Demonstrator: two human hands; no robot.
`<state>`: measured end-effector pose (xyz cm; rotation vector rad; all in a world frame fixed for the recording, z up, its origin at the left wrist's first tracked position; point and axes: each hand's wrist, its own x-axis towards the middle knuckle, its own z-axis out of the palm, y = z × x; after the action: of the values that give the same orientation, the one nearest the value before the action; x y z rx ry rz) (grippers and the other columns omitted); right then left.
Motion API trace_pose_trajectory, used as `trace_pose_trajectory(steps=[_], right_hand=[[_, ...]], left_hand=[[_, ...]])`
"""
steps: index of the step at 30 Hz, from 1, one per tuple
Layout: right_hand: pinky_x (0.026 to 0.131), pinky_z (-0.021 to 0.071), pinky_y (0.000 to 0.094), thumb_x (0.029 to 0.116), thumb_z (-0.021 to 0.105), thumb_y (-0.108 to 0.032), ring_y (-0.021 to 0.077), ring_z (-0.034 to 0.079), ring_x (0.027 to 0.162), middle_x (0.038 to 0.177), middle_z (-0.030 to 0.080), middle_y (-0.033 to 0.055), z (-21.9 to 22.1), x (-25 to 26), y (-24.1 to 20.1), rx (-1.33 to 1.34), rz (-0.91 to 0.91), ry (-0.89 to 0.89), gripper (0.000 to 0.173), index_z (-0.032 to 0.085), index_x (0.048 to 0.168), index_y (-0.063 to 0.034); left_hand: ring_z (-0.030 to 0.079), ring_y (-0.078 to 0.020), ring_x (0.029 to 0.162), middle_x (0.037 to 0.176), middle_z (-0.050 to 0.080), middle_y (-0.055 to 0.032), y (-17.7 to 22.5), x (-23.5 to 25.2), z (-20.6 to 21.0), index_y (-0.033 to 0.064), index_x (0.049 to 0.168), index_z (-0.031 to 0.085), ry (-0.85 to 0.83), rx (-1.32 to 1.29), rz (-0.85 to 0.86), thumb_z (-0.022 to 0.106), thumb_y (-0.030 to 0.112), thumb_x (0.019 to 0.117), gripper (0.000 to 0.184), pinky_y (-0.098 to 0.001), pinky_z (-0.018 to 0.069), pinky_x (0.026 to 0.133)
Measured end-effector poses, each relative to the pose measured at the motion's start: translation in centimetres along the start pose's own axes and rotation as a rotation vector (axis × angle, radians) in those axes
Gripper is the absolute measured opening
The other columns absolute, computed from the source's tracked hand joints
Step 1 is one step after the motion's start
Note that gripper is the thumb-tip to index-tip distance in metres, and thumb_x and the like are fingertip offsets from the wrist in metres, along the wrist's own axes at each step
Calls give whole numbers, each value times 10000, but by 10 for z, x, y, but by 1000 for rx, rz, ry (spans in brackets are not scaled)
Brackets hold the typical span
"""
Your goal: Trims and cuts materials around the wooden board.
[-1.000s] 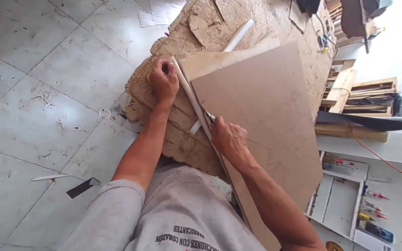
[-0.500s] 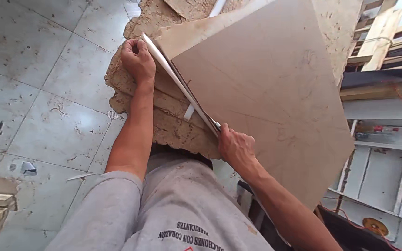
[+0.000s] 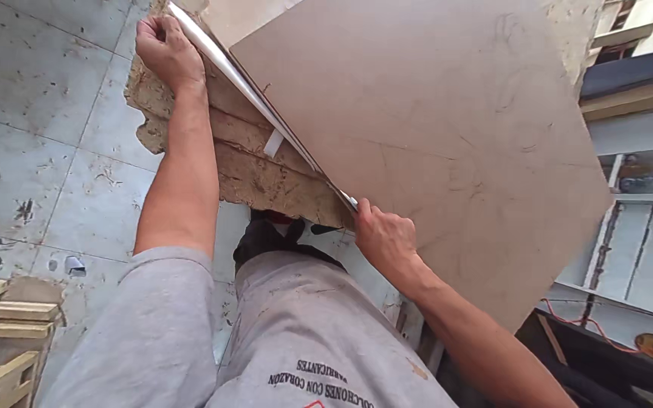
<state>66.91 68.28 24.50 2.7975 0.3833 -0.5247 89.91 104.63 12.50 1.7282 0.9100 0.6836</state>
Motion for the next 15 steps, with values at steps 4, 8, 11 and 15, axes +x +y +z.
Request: trace_pose_trajectory(steps=[4,8,11,15], right_hand=[[455,480,523,1023,495,-272,387,659,570,701,648,162,27,-64,48,44,-20,-9,283,643,1032,-31],[453,479,531,1021,425,-433,344,650,542,617,614,106,41,-125,103,249,58,-27,423,643,1010,-70],[463,473,503,1032,373,-493,274,621,526,618,604,75,66,-152,114,483,173,56,516,664,1062,-68],[466,522,412,1032,417,-507,148,605,506,635,611,19,91,-168,97,820,314,152,503,670,1074,-73]], left_hand=[[633,-55,758,805,640,23,-4,3,1,59,954,666,-15,-18,39,551,172,984,164,-257,538,744],[659,-103,815,869,649,-39,3,-2,-8,-7,1032,630,-135,-219,-39,469,141,1033,218,-289,567,781],[719,-243,806,876,683,-121,9,-6,-33,-7,1077,534,-212,-602,-188,331,138,1096,250,-429,628,741],[664,-146,737,838,651,-46,24,1,-114,45,1097,544,-32,-542,-139,236,193,1113,341,-327,579,699]])
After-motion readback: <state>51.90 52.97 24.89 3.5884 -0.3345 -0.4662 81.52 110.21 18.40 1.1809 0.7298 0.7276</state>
